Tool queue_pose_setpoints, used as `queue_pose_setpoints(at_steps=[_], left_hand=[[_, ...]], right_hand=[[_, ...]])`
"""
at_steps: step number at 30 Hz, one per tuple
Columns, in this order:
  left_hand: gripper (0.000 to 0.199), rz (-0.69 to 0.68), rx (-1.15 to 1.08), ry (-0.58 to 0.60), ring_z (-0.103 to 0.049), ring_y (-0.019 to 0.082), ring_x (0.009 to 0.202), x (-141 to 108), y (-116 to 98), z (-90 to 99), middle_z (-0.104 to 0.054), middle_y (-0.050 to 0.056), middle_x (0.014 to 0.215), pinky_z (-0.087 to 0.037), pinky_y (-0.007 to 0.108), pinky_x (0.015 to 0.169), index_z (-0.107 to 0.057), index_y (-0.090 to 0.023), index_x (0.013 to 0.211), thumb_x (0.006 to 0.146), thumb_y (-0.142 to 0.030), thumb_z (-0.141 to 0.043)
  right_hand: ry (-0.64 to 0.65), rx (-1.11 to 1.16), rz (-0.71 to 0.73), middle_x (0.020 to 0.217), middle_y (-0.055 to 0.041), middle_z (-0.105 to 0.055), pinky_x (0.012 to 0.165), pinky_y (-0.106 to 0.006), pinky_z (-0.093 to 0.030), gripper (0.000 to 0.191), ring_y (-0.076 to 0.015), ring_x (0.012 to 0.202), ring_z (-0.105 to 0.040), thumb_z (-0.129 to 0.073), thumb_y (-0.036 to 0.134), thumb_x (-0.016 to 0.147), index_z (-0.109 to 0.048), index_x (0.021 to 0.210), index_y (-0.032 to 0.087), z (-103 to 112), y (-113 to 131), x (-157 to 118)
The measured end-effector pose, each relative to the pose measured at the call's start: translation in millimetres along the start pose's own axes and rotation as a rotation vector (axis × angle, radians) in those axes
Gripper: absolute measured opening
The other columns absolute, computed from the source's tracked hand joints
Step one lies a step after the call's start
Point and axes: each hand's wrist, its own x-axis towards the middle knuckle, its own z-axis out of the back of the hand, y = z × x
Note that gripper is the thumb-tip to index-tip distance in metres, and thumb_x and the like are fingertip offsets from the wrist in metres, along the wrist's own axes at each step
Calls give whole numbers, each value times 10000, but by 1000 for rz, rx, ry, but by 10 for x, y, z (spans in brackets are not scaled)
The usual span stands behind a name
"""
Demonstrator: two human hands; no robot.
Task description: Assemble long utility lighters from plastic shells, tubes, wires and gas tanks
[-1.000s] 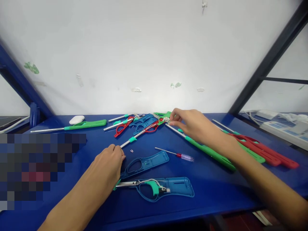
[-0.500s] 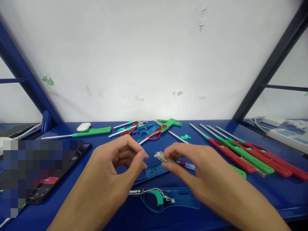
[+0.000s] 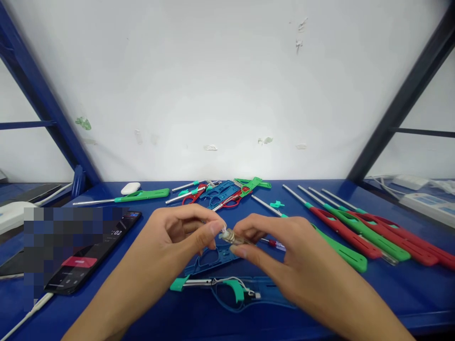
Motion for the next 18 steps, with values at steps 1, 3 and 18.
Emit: queue_pose_setpoints(at_steps=[1, 3, 18], left_hand=[[244, 4, -14, 11, -670, 119, 665, 1, 5, 6, -744, -14, 715, -507, 169, 587, -856, -289, 872, 968, -507, -802], [261, 24, -50, 32, -680, 124, 684, 2, 27, 16, -748, -10, 720, -513, 178, 608, -850, -281, 881, 978, -520, -808], [300, 39, -222, 93, -692, 158, 691, 11, 23, -25, -777, 18, 708, -499, 234, 604, -786, -236, 880, 978, -518, -821]], right_hand=[[3, 8, 6, 960, 135, -849, 783, -267, -513, 92, -131, 854, -776, -744, 282, 1061, -779, 1011, 352, 3, 1, 2], [13, 23, 28, 960, 134, -847, 804, -259, -512, 113, -125, 865, -772, -739, 250, 1062, -773, 1005, 342, 14, 2, 2], [78, 54, 66, 969, 106, -826, 805, -269, -482, 146, -143, 875, -728, -678, 236, 1095, -760, 1009, 322, 95, -13, -17]])
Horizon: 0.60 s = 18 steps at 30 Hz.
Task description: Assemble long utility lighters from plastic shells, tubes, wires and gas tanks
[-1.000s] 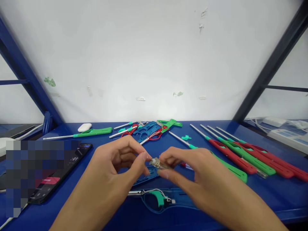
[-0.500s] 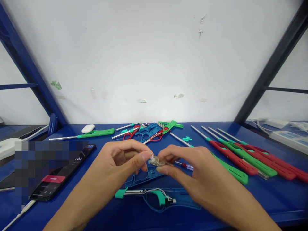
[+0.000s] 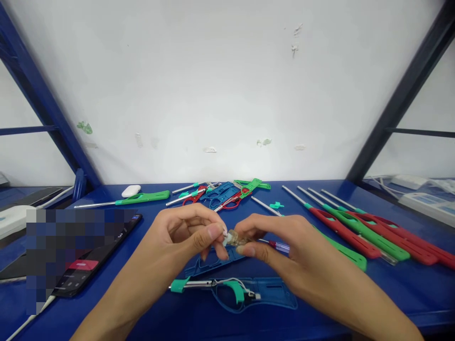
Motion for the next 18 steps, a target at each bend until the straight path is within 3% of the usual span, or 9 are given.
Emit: queue_pose_setpoints(at_steps=[6, 13, 18], left_hand=[[257, -20, -13, 22, -691, 133, 698, 9, 32, 42, -788, 11, 737, -477, 207, 606, -794, -232, 906, 970, -473, -857], [312, 4, -40, 43, -656, 96, 601, -9, 34, -79, -793, 21, 799, -307, 214, 494, -800, -223, 901, 1007, -516, -807], [276, -20, -86, -40, -583, 73, 594, -17, 54, -150, -716, -27, 713, -390, 202, 586, -779, -222, 895, 1006, -473, -807]], right_hand=[[-10, 4, 0, 960, 73, -804, 823, -285, -483, 148, -165, 891, -707, -650, 257, 1110, -743, 1012, 318, -26, 0, -4], [-43, -36, -14, 903, 33, -670, 740, -312, -426, 262, -170, 787, -573, -430, 308, 1201, -569, 981, 276, -35, 18, -32], [-73, -8, -73, 854, 33, -622, 706, -317, -419, 365, -175, 760, -545, -398, 465, 1212, -608, 978, 281, -28, 73, -36]])
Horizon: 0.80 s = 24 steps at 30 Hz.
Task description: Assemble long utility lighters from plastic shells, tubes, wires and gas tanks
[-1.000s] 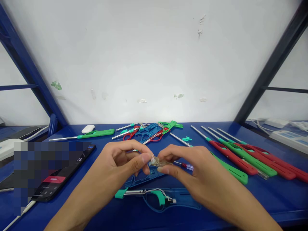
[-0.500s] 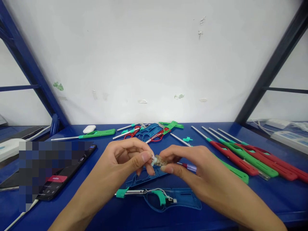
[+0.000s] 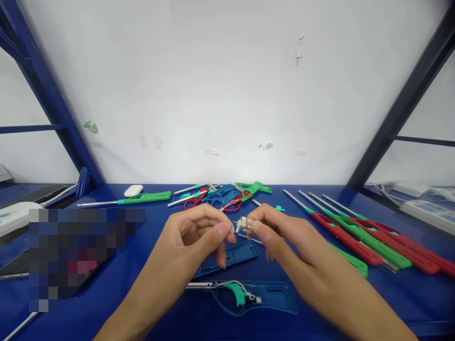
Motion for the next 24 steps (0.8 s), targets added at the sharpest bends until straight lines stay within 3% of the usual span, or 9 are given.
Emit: queue_pose_setpoints(at_steps=[4, 10, 18, 24], left_hand=[[286, -6, -55, -52, -527, 79, 567, 14, -13, 21, -653, -37, 650, -360, 209, 563, -777, -220, 865, 969, -484, -817], [265, 34, -110, -46, -507, 91, 551, -21, -66, -14, -604, -44, 585, -352, 218, 568, -797, -215, 871, 935, -469, -840], [282, 56, -139, -40, -389, 85, 578, -18, -83, -48, -497, -63, 590, -373, 198, 580, -805, -221, 816, 892, -485, -871], [332, 49, -112, -83, -397, 88, 578, -34, -58, -74, -459, -69, 565, -394, 213, 613, -788, -216, 761, 909, -507, -851]], right_hand=[[2, 1, -24, 778, 41, -579, 629, -309, -388, 436, -165, 690, -505, -407, 538, 1202, -595, 911, 272, -28, 20, 17], [-35, -13, 74, 731, 58, -532, 616, -299, -361, 500, -142, 654, -464, -374, 536, 1215, -505, 828, 249, -65, -12, 37], [-59, -28, 118, 713, 69, -521, 617, -279, -354, 464, -128, 641, -451, -409, 450, 1222, -515, 821, 241, -74, -25, 59], [-76, -28, 130, 679, 72, -491, 606, -270, -378, 458, -141, 606, -457, -424, 508, 1222, -623, 890, 263, -75, -69, 60]])
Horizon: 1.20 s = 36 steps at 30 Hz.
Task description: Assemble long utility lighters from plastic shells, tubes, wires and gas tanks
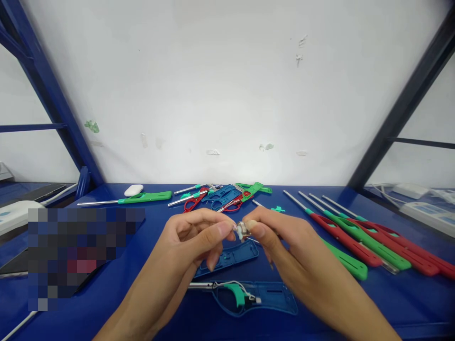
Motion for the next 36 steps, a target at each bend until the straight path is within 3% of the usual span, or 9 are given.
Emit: queue_pose_setpoints(at_steps=[5, 13, 17, 21, 30, 33, 36], left_hand=[[267, -26, 41, -3, -372, 75, 511, -17, 19, -9, -483, -89, 483, -423, 232, 663, -845, -248, 850, 948, -495, -825], [315, -47, 219, -9, -468, 71, 460, -34, -23, 11, -502, -84, 438, -461, 226, 655, -815, -249, 821, 975, -520, -769], [361, -43, 329, -25, -454, 88, 471, -40, -24, 21, -518, -63, 497, -335, 197, 485, -806, -250, 848, 976, -584, -758], [432, -51, 345, -71, -385, 79, 472, -82, 19, 25, -465, -75, 544, -262, 198, 448, -757, -244, 841, 969, -656, -758], [302, -58, 248, -4, -552, 82, 498, -99, 14, 22, -621, -72, 569, -397, 197, 549, -728, -243, 845, 984, -503, -793], [225, -89, 278, -37, -619, 96, 547, -135, -6, 12, -699, -56, 669, -442, 203, 571, -758, -243, 831, 956, -417, -827], [133, -122, 303, -67, -655, 120, 573, -163, -25, -5, -708, -58, 626, -474, 203, 586, -791, -257, 867, 940, -357, -839]], right_hand=[[-25, -6, 7, 710, 68, -528, 594, -267, -388, 438, -136, 610, -491, -437, 506, 1221, -644, 918, 268, 17, -20, 5], [-18, -30, 21, 698, 66, -537, 637, -276, -403, 448, -137, 605, -499, -437, 463, 1224, -661, 894, 259, 45, 3, 2], [3, -39, 27, 711, 67, -535, 654, -281, -386, 431, -144, 624, -466, -434, 447, 1228, -681, 924, 265, 45, 0, -1], [14, -51, 51, 755, 65, -553, 682, -278, -376, 433, -149, 673, -446, -432, 428, 1232, -673, 911, 265, 38, -4, -3], [51, -4, 80, 937, 64, -753, 759, -259, -434, 410, -130, 824, -638, -439, 461, 1233, -693, 982, 260, -3, -2, -14], [30, -55, 81, 931, 53, -750, 725, -281, -421, 430, -143, 799, -641, -419, 487, 1231, -706, 1000, 265, -27, -9, -22], [3, -115, 61, 891, 36, -712, 692, -303, -404, 447, -160, 742, -617, -396, 497, 1228, -688, 983, 264, -44, -16, -30]])
